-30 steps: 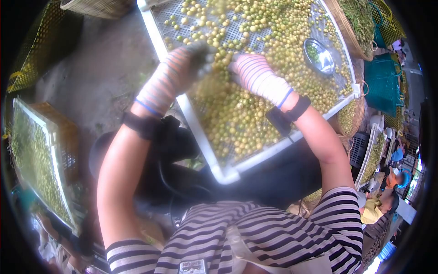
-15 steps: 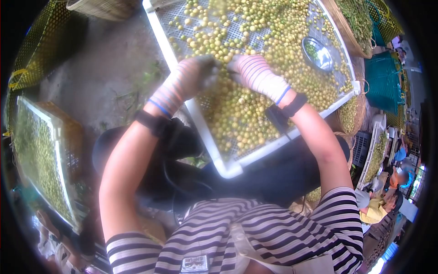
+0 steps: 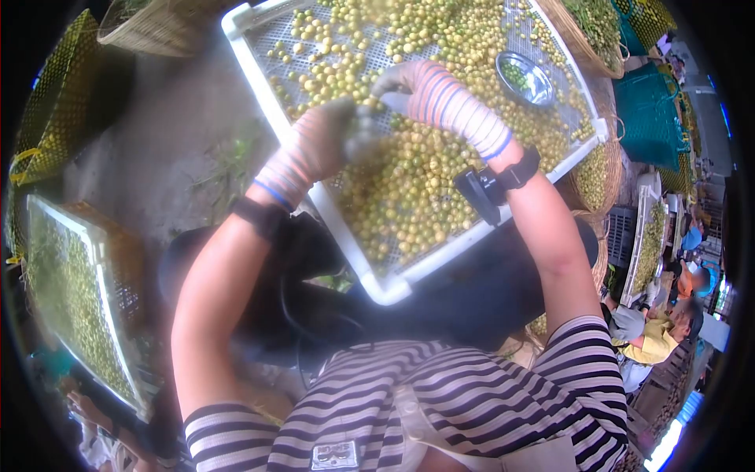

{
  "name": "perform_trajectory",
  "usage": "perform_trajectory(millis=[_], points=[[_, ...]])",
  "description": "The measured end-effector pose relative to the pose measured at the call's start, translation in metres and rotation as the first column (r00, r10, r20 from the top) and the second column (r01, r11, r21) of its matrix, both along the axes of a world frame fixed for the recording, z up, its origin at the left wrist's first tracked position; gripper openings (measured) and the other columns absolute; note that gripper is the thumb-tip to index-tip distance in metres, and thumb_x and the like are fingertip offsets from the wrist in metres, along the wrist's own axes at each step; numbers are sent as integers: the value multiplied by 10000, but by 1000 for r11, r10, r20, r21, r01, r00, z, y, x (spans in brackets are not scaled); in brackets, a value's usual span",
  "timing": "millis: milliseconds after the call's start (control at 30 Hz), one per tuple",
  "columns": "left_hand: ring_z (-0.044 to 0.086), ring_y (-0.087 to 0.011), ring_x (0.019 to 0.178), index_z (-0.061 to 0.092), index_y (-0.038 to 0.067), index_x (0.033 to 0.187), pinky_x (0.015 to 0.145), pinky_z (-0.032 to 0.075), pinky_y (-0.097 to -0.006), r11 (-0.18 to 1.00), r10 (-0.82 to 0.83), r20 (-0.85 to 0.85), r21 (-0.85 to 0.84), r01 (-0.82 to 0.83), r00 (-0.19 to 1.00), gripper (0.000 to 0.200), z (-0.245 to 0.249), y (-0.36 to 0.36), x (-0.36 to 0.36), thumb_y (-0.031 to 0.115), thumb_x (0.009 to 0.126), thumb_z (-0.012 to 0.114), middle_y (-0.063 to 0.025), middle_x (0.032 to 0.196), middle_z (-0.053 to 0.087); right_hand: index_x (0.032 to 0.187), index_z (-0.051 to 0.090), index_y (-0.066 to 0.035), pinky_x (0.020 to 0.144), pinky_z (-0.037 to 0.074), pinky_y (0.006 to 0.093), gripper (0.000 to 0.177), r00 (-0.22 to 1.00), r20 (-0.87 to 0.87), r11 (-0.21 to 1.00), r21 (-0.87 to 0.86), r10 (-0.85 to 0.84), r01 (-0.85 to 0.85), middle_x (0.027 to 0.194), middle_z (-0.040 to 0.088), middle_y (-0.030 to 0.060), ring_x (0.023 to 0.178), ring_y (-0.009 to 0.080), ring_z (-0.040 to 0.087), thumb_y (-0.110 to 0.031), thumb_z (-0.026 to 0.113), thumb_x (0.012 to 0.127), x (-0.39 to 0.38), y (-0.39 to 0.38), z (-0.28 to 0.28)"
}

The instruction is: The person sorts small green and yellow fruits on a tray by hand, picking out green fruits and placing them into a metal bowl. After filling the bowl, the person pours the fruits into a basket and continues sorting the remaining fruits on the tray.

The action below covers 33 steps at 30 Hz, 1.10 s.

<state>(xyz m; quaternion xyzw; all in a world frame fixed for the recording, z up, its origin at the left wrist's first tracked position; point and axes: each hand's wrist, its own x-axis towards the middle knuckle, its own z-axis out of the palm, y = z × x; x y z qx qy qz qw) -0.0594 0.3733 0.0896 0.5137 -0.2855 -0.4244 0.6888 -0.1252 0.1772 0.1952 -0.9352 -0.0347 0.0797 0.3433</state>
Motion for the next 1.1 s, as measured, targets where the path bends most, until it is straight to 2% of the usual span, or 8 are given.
perform_trajectory(millis=[100, 133, 233, 500, 667, 800, 1000, 1100], points=[[565, -126, 562, 602, 54, 821, 450, 435, -207, 967, 232, 461, -15, -254, 856, 230, 4, -2, 1, 265, 886, 536, -15, 678, 611, 1060, 631, -92, 784, 488, 358, 373, 995, -64, 967, -240, 75, -88, 981, 641, 135, 872, 275, 624, -278, 655, 737, -19, 7, -1], [559, -122, 554, 603, 54, 822, 443, 424, -206, 955, 265, 5, 140, -263, 964, 221, 38, 0, -3, 257, 884, 540, -15, 684, 615, 1085, 618, -106, 829, 466, 387, 414, 990, -104, 949, -289, 97, -123, 1047, 615, 138, 955, 299, 591, -304, 665, 725, -23, 14, -6], [524, -90, 535, 606, 45, 873, 424, 387, -188, 917, 353, -411, 329, -224, 841, 222, 56, 1, -9, 253, 894, 529, 7, 679, 591, 941, 664, -96, 738, 485, 409, 283, 995, -89, 962, -266, 48, -70, 831, 649, 134, 794, 316, 621, -291, 655, 736, -31, 20, -30], [449, -42, 506, 635, 74, 953, 422, 329, -161, 949, 75, -139, 313, -29, 987, 171, 52, -12, -30, 213, 889, 560, 42, 662, 521, 800, 613, -52, 604, 472, 373, 165, 984, 50, 970, 182, -170, 158, 683, 623, 140, 617, 287, 594, -217, 617, 797, -39, 10, -37], [450, -37, 506, 647, 102, 884, 439, 334, -165, 891, 78, -231, 453, 36, 970, 182, 85, -20, -42, 280, 847, 636, 53, 643, 521, 827, 563, -26, 647, 460, 459, 140, 953, 261, 910, -340, -153, 239, 821, 603, 215, 765, 411, 577, -163, 577, 803, -42, 20, -19], [429, -29, 487, 655, 104, 914, 433, 322, -167, 934, 7, 104, 355, -44, 995, 192, 59, -17, -32, 282, 849, 627, 60, 633, 507, 786, 536, -13, 649, 450, 470, 167, 939, 260, 930, -228, -228, 289, 805, 581, 227, 767, 412, 569, -176, 551, 815, -64, 9, -6], [454, -34, 523, 639, 71, 1008, 422, 310, -166, 951, 136, -268, 305, -50, 954, 232, 77, -11, -17, 236, 890, 527, 40, 676, 523, 747, 618, -107, 598, 475, 370, 86, 891, -399, 926, -206, 217, -318, 692, 609, 123, 659, 318, 597, -79, 539, 727, -176, -19, 37], [489, -57, 555, 615, 60, 1057, 436, 344, -157, 946, 175, -249, 309, -93, 953, 253, 76, -12, -11, 226, 878, 548, 20, 731, 565, 755, 645, -122, 611, 482, 371, 74, 958, -195, 925, -275, 212, -261, 685, 616, 107, 666, 304, 608, -108, 590, 707, -226, -16, 35]])
